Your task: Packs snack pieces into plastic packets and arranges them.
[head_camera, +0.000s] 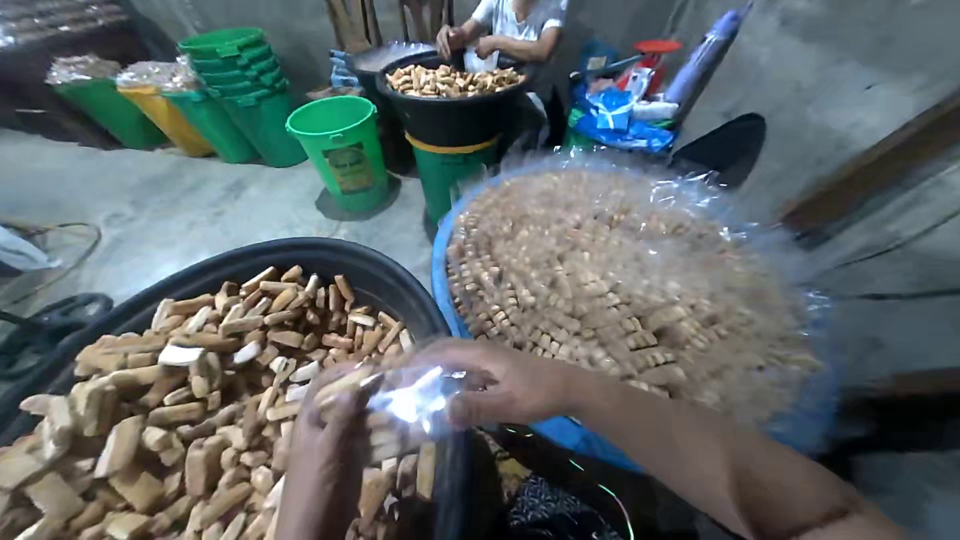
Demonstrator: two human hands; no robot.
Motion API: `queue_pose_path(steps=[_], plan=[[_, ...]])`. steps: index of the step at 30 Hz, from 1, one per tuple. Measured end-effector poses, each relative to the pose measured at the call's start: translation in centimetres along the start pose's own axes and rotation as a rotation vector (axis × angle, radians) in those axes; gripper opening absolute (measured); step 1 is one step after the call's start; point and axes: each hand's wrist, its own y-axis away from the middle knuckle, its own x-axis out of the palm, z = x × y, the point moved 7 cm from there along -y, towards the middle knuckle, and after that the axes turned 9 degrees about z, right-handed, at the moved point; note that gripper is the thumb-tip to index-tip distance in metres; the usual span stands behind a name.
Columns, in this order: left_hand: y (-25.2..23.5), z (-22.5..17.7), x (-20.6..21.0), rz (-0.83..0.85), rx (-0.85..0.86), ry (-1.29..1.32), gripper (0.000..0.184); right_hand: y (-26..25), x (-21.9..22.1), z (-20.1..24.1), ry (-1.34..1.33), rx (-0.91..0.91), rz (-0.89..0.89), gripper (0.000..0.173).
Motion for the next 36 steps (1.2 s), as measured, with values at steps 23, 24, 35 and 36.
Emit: queue_pose_path(steps=[23, 24, 35, 36], plan=[[-20.1, 14.4, 23.1, 0.841, -0.218, -1.441, 0.041, 23.5, -18.8, -2.3, 0.284, -0.115, -1.21, 0.012], [-19.7, 15.0, 23.4, 0.85, -0.208, -1.477, 0.043, 23.8, -18.5, -2.4, 0.312, -0.101, -1.206, 0.013], [-18.6, 11.7, 22.4, 0.843, -0.1, -1.295, 0.051, 22.6, -17.1, -2.4, 0.323, -0.129, -1.346, 0.014], [-18.1, 11.4, 22.5, 0.821, -0.071, -1.243, 0.048, 22.2, -17.3, -2.6, 0.303, -0.179, -1.386, 0.016]])
